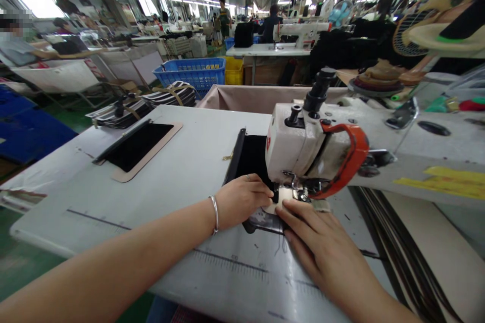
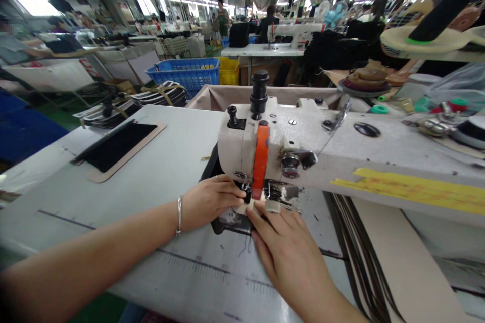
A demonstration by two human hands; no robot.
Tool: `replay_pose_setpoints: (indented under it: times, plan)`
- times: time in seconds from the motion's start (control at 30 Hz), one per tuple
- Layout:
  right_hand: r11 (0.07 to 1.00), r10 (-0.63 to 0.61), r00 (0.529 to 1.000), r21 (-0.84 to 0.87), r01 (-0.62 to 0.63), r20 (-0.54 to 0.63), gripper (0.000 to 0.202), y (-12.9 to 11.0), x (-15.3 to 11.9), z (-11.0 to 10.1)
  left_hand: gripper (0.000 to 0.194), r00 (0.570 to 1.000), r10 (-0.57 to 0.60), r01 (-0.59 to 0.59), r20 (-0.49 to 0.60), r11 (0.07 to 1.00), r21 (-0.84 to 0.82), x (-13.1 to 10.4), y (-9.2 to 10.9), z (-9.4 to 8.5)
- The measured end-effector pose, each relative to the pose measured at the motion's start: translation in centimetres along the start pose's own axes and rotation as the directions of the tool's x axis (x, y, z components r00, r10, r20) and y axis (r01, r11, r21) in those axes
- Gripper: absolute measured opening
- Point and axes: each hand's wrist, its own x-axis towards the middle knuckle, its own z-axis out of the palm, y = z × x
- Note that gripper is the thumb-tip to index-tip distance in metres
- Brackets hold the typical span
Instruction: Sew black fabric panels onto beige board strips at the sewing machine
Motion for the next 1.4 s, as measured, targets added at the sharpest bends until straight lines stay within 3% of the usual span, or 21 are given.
replay_pose_setpoints:
  times: [0.33, 0.53, 0.7, 1.0, 1.4]
  plan:
    - [1.000, 0.011, 1.000, -0.028, -0.012, -0.016, 0.043, -0.1, 0.4, 0.2, 0.010, 0.999, -0.051, 0.053, -0.020, 0.995, 0.087, 0.3, -0.6, 0.7]
    - [0.998, 0.043, 0.999, -0.051, -0.044, -0.019, 0.045, -0.5, 0.5, 0.4, 0.013, 0.994, -0.094, 0.085, 0.049, 0.983, 0.160, 0.7, -0.4, 0.6]
    - [0.997, 0.045, 0.999, -0.062, -0.046, -0.015, 0.045, -0.6, 0.6, 0.4, 0.017, 0.987, -0.155, 0.150, 0.039, 0.982, 0.116, 0.6, -0.3, 1.0]
    - [0.997, 0.060, 0.998, -0.054, -0.060, -0.001, 0.048, -0.6, 0.6, 0.4, 0.014, 0.991, -0.129, 0.132, -0.034, 0.986, 0.103, 0.9, -0.5, 0.9]
    - [0.995, 0.085, 0.996, -0.045, -0.084, 0.015, 0.052, -0.7, 0.7, 0.6, 0.021, 0.981, -0.192, 0.188, 0.033, 0.977, 0.100, 1.1, -0.4, 0.7]
